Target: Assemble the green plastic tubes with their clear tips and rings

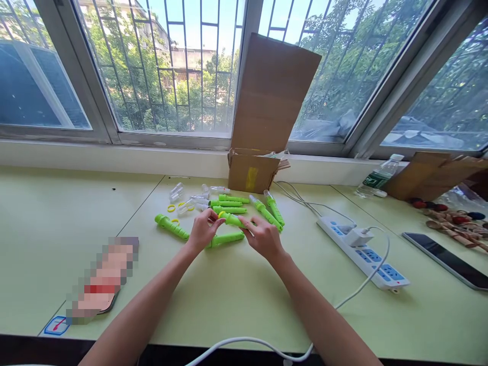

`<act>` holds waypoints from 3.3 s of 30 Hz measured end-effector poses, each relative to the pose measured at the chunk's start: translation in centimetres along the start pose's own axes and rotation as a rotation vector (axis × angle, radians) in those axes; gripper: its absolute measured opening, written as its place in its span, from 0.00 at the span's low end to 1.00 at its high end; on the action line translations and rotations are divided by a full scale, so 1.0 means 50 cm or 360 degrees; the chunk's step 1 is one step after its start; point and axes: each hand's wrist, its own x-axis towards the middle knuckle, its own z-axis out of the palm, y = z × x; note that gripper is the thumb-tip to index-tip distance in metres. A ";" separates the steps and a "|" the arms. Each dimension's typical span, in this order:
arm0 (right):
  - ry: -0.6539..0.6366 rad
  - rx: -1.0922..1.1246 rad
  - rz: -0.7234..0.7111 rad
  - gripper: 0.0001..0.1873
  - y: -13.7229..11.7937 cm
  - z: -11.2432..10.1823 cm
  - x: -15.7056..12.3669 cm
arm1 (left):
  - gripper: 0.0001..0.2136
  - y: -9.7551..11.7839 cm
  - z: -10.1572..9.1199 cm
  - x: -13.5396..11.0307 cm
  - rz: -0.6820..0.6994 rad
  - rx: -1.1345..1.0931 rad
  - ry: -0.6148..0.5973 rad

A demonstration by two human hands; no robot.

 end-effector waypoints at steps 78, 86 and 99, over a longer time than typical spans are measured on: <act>-0.0159 0.0354 0.0093 0.21 -0.030 -0.019 0.006 | 0.04 0.008 -0.018 -0.010 0.0426 0.0714 0.0149; -0.0188 0.0254 0.0089 0.22 -0.038 -0.009 0.006 | 0.04 0.010 -0.012 -0.011 0.0400 0.0869 0.0286; -0.0238 0.0188 0.0283 0.22 -0.075 -0.018 0.014 | 0.08 0.019 -0.029 0.005 0.0684 0.1193 0.0107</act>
